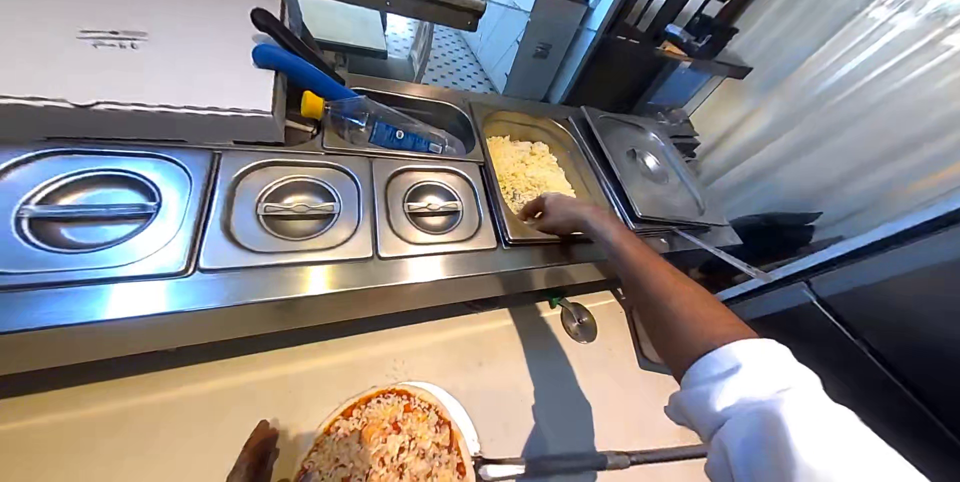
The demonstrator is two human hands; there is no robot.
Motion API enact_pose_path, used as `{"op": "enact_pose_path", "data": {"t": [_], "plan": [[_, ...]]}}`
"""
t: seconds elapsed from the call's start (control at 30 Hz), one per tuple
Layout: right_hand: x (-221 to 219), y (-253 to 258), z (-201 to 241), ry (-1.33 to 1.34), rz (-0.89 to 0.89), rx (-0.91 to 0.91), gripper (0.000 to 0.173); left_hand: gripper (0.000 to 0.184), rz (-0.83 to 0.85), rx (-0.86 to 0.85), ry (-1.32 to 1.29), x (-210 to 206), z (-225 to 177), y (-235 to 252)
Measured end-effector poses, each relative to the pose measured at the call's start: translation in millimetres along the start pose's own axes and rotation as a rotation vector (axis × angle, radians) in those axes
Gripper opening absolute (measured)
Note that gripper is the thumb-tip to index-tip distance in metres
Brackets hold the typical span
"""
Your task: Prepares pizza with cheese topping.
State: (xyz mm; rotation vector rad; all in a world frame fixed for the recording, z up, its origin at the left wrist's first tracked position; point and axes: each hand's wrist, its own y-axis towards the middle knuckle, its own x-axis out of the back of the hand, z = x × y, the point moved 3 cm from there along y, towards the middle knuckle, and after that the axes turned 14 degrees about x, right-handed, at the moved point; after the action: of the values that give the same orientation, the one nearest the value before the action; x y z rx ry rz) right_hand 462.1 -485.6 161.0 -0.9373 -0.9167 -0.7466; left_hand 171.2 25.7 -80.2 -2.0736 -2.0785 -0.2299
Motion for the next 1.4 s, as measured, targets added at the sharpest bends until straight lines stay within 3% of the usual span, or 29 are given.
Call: {"op": "enact_pose_path", "data": {"t": [0.13, 0.2, 0.3, 0.33, 0.4, 0.5, 0.6, 0.73, 0.83, 0.9, 1.0, 1.13, 1.27, 1.4], "plan": [[14.0, -10.0, 3.8, -0.209, 0.076, -0.015, 0.018, 0.062, -0.098, 0.084, -0.04, -2.6, -9.8, -2.5], [17.1, -14.4, 26.9, -0.239, -0.078, -0.02, 0.016, 0.056, -0.158, 0.086, -0.153, -3.0, -9.3, -2.6], [18.7, -22.2, 38.2, -0.167, -0.354, -0.037, 0.016, 0.066, -0.268, 0.162, -0.418, 2.8, -9.1, -3.8], [18.4, -25.5, 36.2, -0.07, -0.425, -0.052, 0.017, 0.064, -0.32, 0.184, -0.372, 5.9, -12.7, -5.0], [17.2, -39.3, 31.0, 0.27, -0.594, -0.065, 0.023, 0.059, -0.363, 0.248, -0.004, 4.8, -20.8, -11.5], [9.4, -68.0, 51.6, 0.961, -0.758, -0.001, 0.023, 0.072, -0.233, 0.25, 0.45, -7.9, -15.3, -22.8], [-25.5, -100.8, 104.7, 1.254, -0.641, 0.097, 0.016, 0.076, -0.17, 0.163, 0.529, -12.1, -3.8, -27.8], [-154.5, -115.7, 189.3, 1.442, -0.126, 0.025, 0.018, 0.073, -0.126, 0.144, 0.499, -9.8, -0.2, -30.9], [-243.6, -98.2, 227.2, 1.216, 0.139, -0.035, 0.024, 0.075, -0.114, 0.144, 0.495, -9.6, 0.6, -31.0], [-265.5, -83.2, 237.9, 0.812, 0.104, -0.044, 0.024, 0.078, -0.11, 0.159, 0.497, -9.1, 0.8, -30.5], [-266.5, -66.3, 246.0, 0.421, -0.114, -0.047, 0.023, 0.08, -0.093, 0.164, 0.479, -8.7, -0.6, -32.1], [-262.0, -47.3, 250.8, 0.282, -0.044, -0.028, 0.027, 0.088, -0.055, 0.147, 0.458, -6.6, -0.5, -32.3], [-260.3, -23.9, 249.6, 0.244, -0.032, -0.032, 0.02, 0.091, 0.172, 0.259, 0.538, -11.6, -12.1, -9.4], [-256.0, -9.1, 274.5, 0.215, 0.012, 0.08, 0.025, 0.095, 0.302, 0.078, 0.651, -25.7, -21.1, 27.6]]}}
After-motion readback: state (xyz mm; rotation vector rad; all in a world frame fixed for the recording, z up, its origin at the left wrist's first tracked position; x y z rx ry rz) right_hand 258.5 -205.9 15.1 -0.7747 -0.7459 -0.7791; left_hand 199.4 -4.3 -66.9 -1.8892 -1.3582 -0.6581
